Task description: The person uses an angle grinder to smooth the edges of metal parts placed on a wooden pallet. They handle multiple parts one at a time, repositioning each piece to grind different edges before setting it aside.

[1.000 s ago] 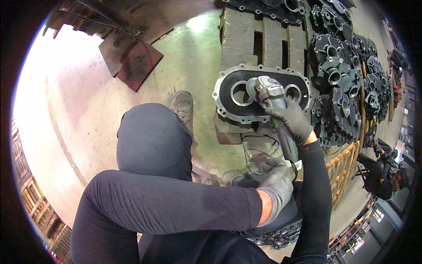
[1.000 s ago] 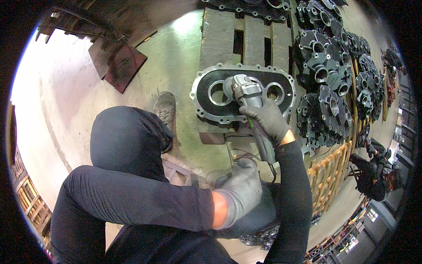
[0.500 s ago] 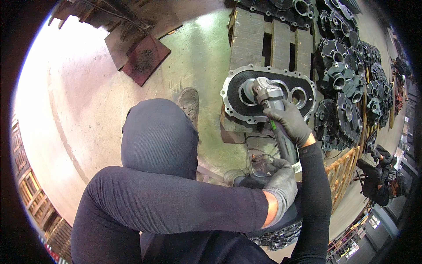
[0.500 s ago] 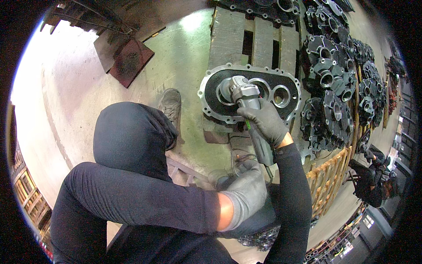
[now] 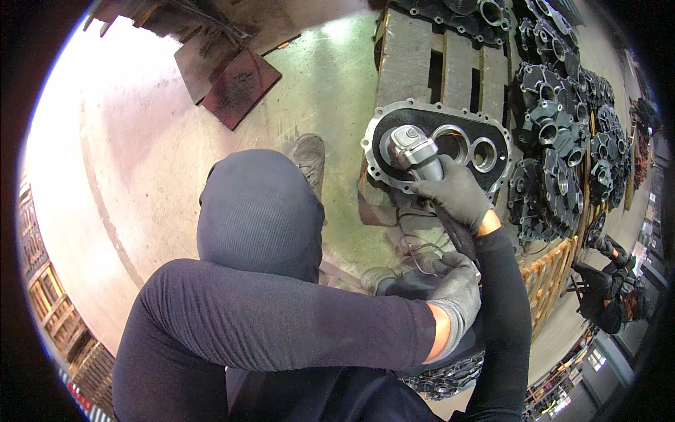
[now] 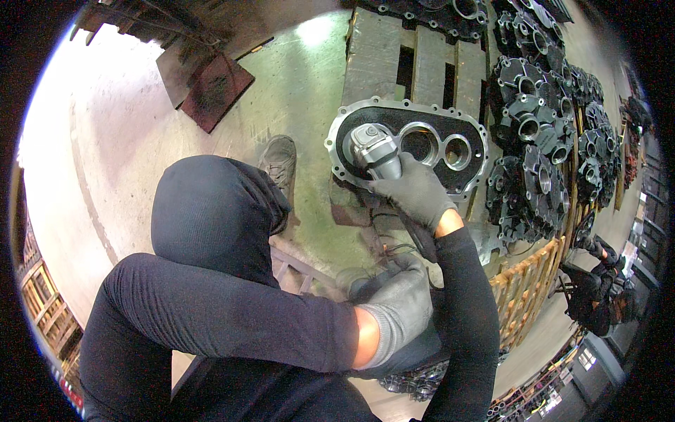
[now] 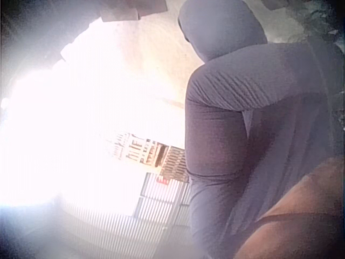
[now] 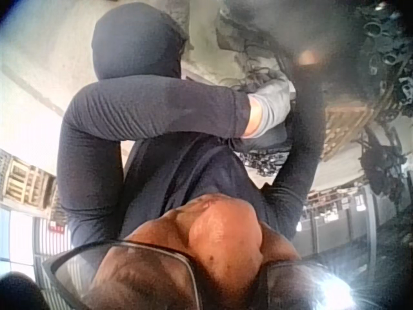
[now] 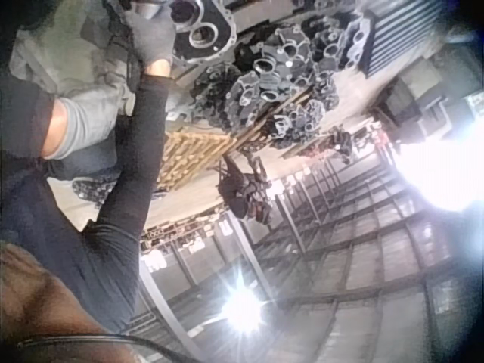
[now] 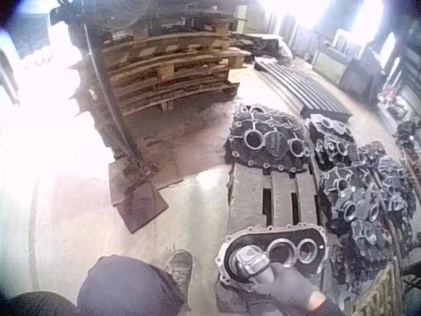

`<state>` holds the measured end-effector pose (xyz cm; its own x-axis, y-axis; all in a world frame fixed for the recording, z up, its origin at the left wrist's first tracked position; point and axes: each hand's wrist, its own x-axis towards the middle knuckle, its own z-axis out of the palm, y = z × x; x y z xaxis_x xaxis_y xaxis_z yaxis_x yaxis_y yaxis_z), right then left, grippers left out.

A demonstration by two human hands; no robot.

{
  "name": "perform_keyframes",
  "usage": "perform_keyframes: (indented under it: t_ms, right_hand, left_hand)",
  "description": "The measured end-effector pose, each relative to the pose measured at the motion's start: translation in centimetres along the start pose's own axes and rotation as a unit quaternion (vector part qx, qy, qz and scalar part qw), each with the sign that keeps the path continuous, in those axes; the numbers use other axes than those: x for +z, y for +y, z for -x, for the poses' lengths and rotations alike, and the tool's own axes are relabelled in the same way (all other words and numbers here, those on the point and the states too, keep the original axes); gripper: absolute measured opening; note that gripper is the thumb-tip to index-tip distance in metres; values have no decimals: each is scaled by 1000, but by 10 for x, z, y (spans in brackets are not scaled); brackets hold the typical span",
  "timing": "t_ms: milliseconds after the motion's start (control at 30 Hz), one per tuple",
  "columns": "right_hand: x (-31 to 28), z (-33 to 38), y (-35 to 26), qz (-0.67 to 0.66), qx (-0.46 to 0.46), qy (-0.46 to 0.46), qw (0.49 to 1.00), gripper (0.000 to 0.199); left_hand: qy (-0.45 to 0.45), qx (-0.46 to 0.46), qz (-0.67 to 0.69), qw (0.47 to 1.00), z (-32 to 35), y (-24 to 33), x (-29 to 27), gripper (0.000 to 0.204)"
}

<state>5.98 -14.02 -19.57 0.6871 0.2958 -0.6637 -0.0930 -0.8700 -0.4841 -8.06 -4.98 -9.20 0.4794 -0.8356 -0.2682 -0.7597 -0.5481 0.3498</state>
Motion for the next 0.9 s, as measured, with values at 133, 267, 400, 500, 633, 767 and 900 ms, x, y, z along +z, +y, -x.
perform_keyframes:
  t_ms: [133, 267, 400, 500, 633, 767, 900]
  right_hand:
    - [2, 7, -5, 72, -2, -5, 997, 68]
    - [6, 15, -7, 134, -4, 14, 991, 67]
    - [6, 26, -6, 177, -4, 13, 984, 61]
    - [5, 34, -5, 198, -6, 22, 980, 58]
    - [6, 42, -2, 233, -9, 29, 972, 57]
    - [6, 48, 8, 243, -8, 36, 969, 60]
    - [7, 53, 25, 280, -11, 56, 958, 62]
  left_hand:
    - [-69, 14, -15, 997, 0, 0, -12, 39]
    - [-85, 37, -2, 996, 2, 0, -15, 39]
    - [-99, 27, 5, 995, 3, 4, -18, 38]
    - [-89, 37, -27, 995, 11, 2, -20, 38]
    - [-98, 63, -12, 993, 11, -2, -17, 37]
    - [-88, 49, 24, 995, 9, 8, -9, 36]
    - [-105, 63, -8, 992, 7, 7, -11, 37]
